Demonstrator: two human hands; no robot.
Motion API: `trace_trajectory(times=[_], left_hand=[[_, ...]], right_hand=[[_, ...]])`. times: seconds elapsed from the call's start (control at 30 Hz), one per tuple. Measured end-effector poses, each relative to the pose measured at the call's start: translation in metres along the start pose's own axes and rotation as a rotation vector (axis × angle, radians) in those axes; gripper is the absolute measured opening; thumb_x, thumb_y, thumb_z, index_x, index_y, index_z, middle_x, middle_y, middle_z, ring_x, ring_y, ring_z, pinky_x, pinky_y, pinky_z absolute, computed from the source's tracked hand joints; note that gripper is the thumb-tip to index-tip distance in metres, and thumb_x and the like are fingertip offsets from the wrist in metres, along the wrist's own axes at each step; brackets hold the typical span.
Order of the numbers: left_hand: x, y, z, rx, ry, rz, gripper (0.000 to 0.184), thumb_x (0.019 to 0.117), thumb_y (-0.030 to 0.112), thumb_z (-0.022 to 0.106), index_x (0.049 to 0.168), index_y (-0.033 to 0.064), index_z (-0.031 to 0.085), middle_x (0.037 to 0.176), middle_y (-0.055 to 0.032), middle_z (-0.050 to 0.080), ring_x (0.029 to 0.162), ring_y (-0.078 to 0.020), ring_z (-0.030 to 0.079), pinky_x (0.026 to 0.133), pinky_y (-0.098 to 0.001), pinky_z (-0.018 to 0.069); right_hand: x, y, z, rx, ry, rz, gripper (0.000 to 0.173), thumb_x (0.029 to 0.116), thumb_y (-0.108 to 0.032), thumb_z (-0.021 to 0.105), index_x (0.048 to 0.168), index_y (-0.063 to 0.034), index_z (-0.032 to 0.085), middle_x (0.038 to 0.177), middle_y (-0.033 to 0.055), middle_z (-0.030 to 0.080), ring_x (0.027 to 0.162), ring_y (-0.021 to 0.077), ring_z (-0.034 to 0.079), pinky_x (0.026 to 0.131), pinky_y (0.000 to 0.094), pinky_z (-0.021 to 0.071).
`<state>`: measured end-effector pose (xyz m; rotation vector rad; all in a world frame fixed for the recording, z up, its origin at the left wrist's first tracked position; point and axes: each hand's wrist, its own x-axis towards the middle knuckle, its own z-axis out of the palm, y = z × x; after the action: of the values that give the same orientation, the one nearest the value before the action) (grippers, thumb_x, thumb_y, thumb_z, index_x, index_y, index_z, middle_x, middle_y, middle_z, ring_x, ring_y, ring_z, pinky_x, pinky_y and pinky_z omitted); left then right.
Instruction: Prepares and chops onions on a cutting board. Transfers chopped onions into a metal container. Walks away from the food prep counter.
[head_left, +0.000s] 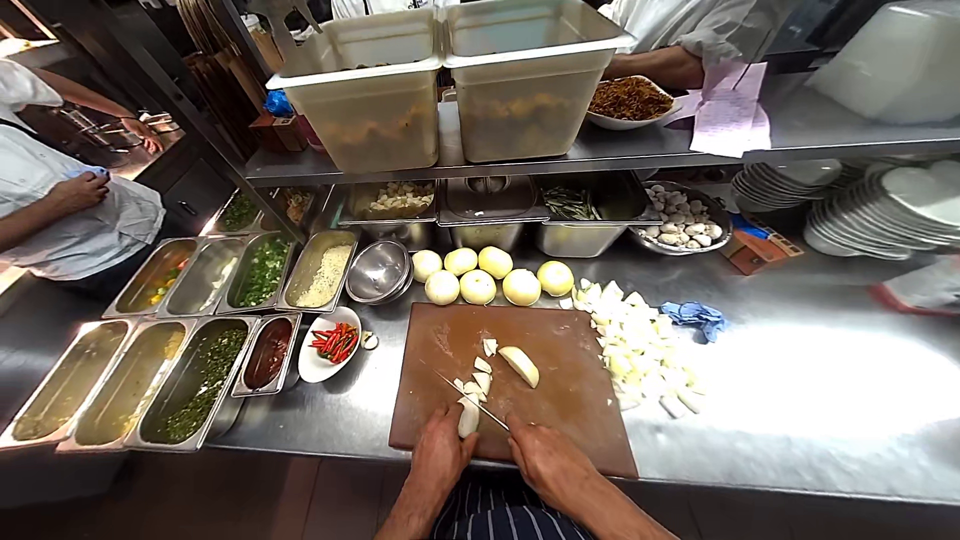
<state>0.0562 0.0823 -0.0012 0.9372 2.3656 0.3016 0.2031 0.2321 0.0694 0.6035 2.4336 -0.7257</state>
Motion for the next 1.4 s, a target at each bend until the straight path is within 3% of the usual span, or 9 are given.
trace_trajectory(times=[0.2,0.37,0.57,0.67,0.83,1.07,1.27,1.33,1.4], left_hand=[[0.005,0.004,0.005,0.006,0.028,-0.042,0.056,0.0902,0.053,0.066,0.131,0.0152,0.066,0.125,-0.0112,0.068,0.113,-0.0285,0.068,0.097,-0.0478,0.0566],[-0.001,-0.024,0.019,-0.184,0.226,0.140,0.035,0.0915,0.023,0.073,0.125,0.0118,0.071,0.139,-0.0157,0.059,0.123,-0.0264,0.063,0.104,-0.0393,0.0548],[0.012,-0.039,0.011,-0.160,0.280,0.234,0.027,0.0896,0.021,0.074,0.114,0.0118,0.076,0.124,-0.0113,0.069,0.120,-0.0275,0.063,0.107,-0.0417,0.0504],[0.012,-0.043,0.010,-0.179,0.256,0.230,0.028,0.0905,0.022,0.073,0.116,0.0125,0.075,0.122,-0.0104,0.069,0.118,-0.0264,0.064,0.107,-0.0415,0.0509],[0.000,-0.046,0.012,-0.205,0.195,0.235,0.035,0.0901,0.018,0.071,0.125,0.0102,0.071,0.142,-0.0121,0.060,0.135,-0.0230,0.055,0.115,-0.0378,0.0457],[0.002,-0.040,0.020,-0.144,0.294,0.242,0.034,0.0900,0.030,0.076,0.116,0.0089,0.074,0.123,-0.0140,0.068,0.114,-0.0262,0.068,0.100,-0.0405,0.0563],[-0.001,-0.036,0.034,-0.104,0.411,0.209,0.033,0.0874,0.033,0.079,0.107,0.0063,0.073,0.115,-0.0134,0.070,0.110,-0.0281,0.068,0.097,-0.0412,0.0574],[0.004,-0.044,0.033,-0.023,0.492,0.204,0.054,0.0788,0.048,0.084,0.110,0.0059,0.072,0.119,-0.0169,0.068,0.115,-0.0338,0.065,0.099,-0.0458,0.0557],[0.027,-0.044,0.020,0.043,0.441,0.228,0.103,0.0641,0.071,0.084,0.141,0.0070,0.059,0.150,-0.0258,0.050,0.141,-0.0424,0.046,0.116,-0.0539,0.0422]], right_hand=[[0.029,-0.003,0.028,0.023,-0.026,0.048,0.034,0.1081,-0.030,0.037,0.134,-0.0120,0.050,0.103,0.0191,0.071,0.099,0.0406,0.071,0.082,0.0584,0.0571],[0.046,0.011,0.034,0.173,0.096,-0.054,0.042,0.1091,-0.036,0.037,0.143,-0.0146,0.049,0.098,0.0174,0.071,0.095,0.0380,0.072,0.084,0.0566,0.0564],[0.001,-0.029,-0.025,-0.059,-0.139,0.015,0.034,0.1067,-0.027,0.044,0.134,-0.0084,0.051,0.107,0.0224,0.069,0.104,0.0424,0.069,0.085,0.0597,0.0554],[0.031,-0.022,0.004,-0.014,-0.104,0.009,0.036,0.1072,-0.028,0.041,0.135,-0.0073,0.050,0.108,0.0220,0.069,0.104,0.0421,0.069,0.086,0.0598,0.0559],[0.057,-0.003,0.035,0.095,0.046,-0.095,0.040,0.1084,-0.035,0.038,0.137,-0.0113,0.052,0.100,0.0190,0.071,0.097,0.0396,0.071,0.084,0.0586,0.0562],[0.004,-0.031,-0.022,-0.046,-0.134,0.001,0.036,0.1069,-0.029,0.043,0.134,-0.0072,0.051,0.106,0.0226,0.069,0.104,0.0428,0.069,0.086,0.0599,0.0552],[0.061,-0.007,0.052,0.104,0.079,-0.117,0.039,0.1091,-0.038,0.035,0.129,-0.0119,0.055,0.100,0.0171,0.072,0.096,0.0380,0.072,0.082,0.0579,0.0573],[0.056,0.010,0.064,0.183,0.208,-0.179,0.042,0.1090,-0.044,0.035,0.123,-0.0116,0.059,0.090,0.0151,0.071,0.088,0.0356,0.072,0.077,0.0558,0.0571],[0.039,0.031,0.068,0.278,0.404,-0.147,0.046,0.1086,-0.050,0.037,0.115,-0.0108,0.061,0.078,0.0115,0.067,0.075,0.0312,0.071,0.068,0.0518,0.0572]])
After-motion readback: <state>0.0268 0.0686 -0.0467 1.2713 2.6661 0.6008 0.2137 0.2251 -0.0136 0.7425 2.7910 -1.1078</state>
